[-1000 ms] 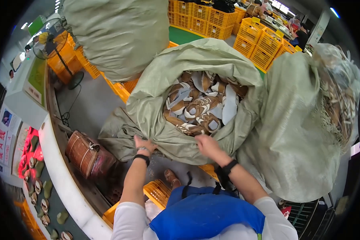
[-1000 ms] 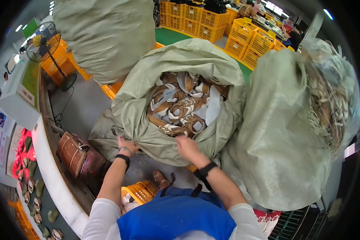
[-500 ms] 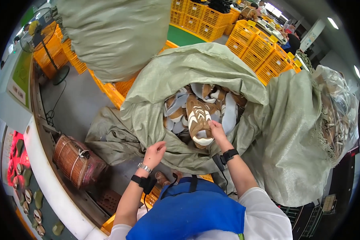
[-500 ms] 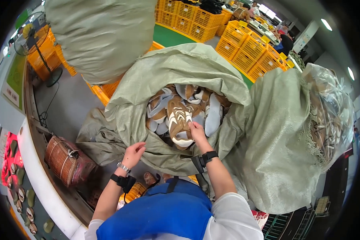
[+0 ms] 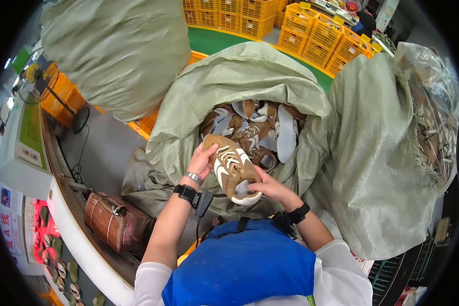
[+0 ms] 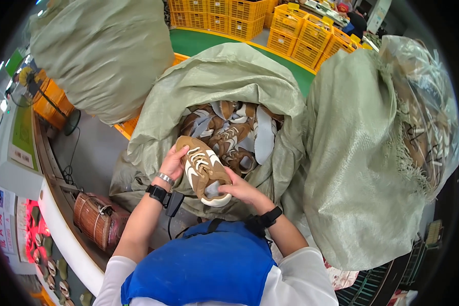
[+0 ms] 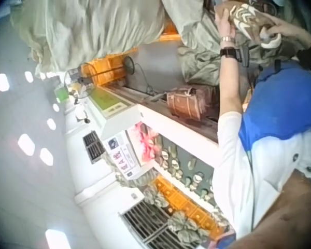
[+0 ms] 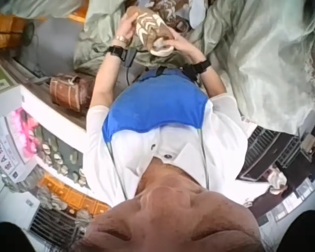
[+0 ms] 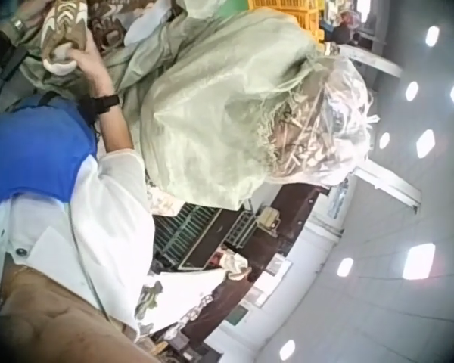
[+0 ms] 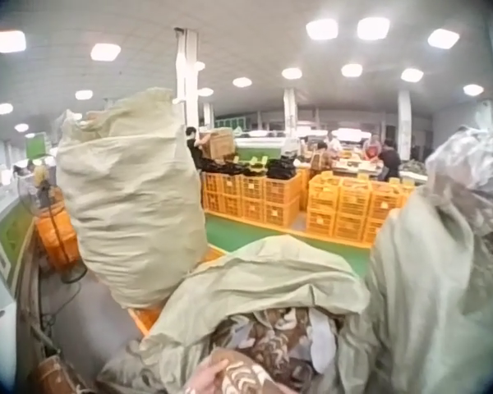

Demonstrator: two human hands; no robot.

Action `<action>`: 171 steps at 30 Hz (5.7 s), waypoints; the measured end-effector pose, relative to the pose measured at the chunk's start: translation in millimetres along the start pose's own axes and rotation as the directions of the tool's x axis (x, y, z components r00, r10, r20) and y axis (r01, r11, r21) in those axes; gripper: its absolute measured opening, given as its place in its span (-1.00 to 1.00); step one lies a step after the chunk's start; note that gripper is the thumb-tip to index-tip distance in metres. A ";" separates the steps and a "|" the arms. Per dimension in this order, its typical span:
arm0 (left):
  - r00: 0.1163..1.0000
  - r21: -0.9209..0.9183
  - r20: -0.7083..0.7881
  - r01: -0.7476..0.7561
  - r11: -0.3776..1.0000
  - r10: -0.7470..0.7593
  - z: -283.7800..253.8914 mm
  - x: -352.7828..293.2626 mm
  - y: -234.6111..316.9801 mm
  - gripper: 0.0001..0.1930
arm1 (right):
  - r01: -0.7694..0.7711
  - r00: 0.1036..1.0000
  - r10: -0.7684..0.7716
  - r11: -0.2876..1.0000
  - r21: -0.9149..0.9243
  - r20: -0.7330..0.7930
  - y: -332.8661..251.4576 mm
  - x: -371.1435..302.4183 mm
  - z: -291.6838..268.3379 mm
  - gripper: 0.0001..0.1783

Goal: Sort and organize green shoe lasts and finished shoes onto a production line and into storage bags.

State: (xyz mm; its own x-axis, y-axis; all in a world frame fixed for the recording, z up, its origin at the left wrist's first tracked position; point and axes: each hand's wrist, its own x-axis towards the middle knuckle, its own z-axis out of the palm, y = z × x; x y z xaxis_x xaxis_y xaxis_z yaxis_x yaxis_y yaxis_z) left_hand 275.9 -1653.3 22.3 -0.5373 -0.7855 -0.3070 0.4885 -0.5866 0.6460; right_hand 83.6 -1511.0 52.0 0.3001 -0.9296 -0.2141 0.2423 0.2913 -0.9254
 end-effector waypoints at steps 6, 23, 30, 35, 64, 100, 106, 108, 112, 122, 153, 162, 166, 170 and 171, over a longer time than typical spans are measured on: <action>0.936 0.761 0.013 -0.238 0.604 0.352 2.6 18.0 1.5 -0.75 | -0.266 0.946 0.319 0.871 0.413 -0.063 -2.4 -1.9 13.4 -0.41; 0.978 0.517 -0.199 0.051 0.854 0.063 17.1 -2.8 9.2 -0.57 | -0.541 0.712 -0.363 0.262 0.799 0.601 40.6 -24.5 -3.3 -0.16; 0.998 0.347 0.004 -0.055 0.936 0.057 63.8 -6.2 9.5 -0.67 | -0.659 0.607 -0.311 0.316 0.682 0.731 46.7 -19.0 -4.3 -0.25; 0.921 0.393 -0.265 -0.166 0.904 0.285 61.5 6.2 -10.4 -0.78 | -0.763 0.453 -0.511 0.201 0.614 0.730 56.8 -6.1 7.1 -0.29; 0.980 0.338 -0.164 -0.048 0.940 0.110 -33.9 -110.5 -34.0 -0.57 | -0.101 0.991 0.068 0.949 -0.298 -0.119 -15.2 58.7 36.5 -0.39; 0.990 0.061 0.143 0.005 0.998 -0.014 1.3 -144.7 14.3 -0.50 | 0.400 0.832 -0.373 0.916 -0.022 -0.411 -32.3 92.4 -19.7 -0.75; 0.985 0.891 0.033 -0.106 0.442 0.169 -2.8 -83.9 14.8 -0.73 | -0.136 0.810 -0.287 0.757 -0.639 -0.512 33.3 67.2 -80.4 -0.52; 0.928 0.960 0.201 -0.251 0.126 0.314 -9.0 -40.2 11.6 -0.73 | -0.397 0.648 -0.364 0.588 -0.705 -0.669 44.3 53.9 -95.8 -0.46; 0.904 0.853 0.330 -0.162 -0.496 0.273 -66.5 28.9 4.9 -0.67 | -0.298 0.374 -0.720 0.504 -0.811 -0.584 63.7 53.2 -131.9 -0.45; 0.859 0.840 0.398 -0.201 -0.503 0.322 -44.2 19.6 -8.2 -0.54 | -0.194 0.523 -0.271 0.885 -0.423 -0.808 67.9 49.3 -155.3 -0.43; 0.836 0.904 0.262 -0.387 0.180 0.482 -16.4 7.3 22.0 -0.45 | 0.181 0.671 -0.479 0.846 -0.501 -0.566 30.3 100.8 -325.6 -0.62; 0.915 0.954 0.139 -0.226 0.196 0.380 -25.6 -30.4 6.5 -0.59 | 0.608 0.640 0.065 0.566 0.556 -0.766 -13.0 151.8 -254.5 -0.53; 0.915 0.859 0.047 -0.242 0.451 0.401 -28.0 -16.8 12.2 -0.57 | 0.489 0.738 0.093 0.608 0.625 -0.668 -1.1 116.4 -198.5 -0.76; 0.907 0.862 0.077 -0.269 0.429 0.415 -23.1 3.1 22.3 -0.51 | 0.206 0.840 0.115 0.836 0.509 -0.530 38.6 82.9 -168.5 -0.64; 0.900 0.868 0.108 -0.292 0.401 0.422 -23.7 8.8 22.7 -0.49 | 0.174 0.802 0.084 0.915 0.365 -0.592 41.9 77.6 -159.4 -0.66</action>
State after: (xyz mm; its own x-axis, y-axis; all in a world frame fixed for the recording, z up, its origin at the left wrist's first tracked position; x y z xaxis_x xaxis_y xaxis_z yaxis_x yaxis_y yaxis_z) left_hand 298.6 -1678.2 17.8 -0.3522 -0.9332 0.0718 -0.2443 0.1658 0.9554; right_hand -30.1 -1606.9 -53.3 -0.2851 -0.8546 -0.4340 0.6106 0.1871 -0.7695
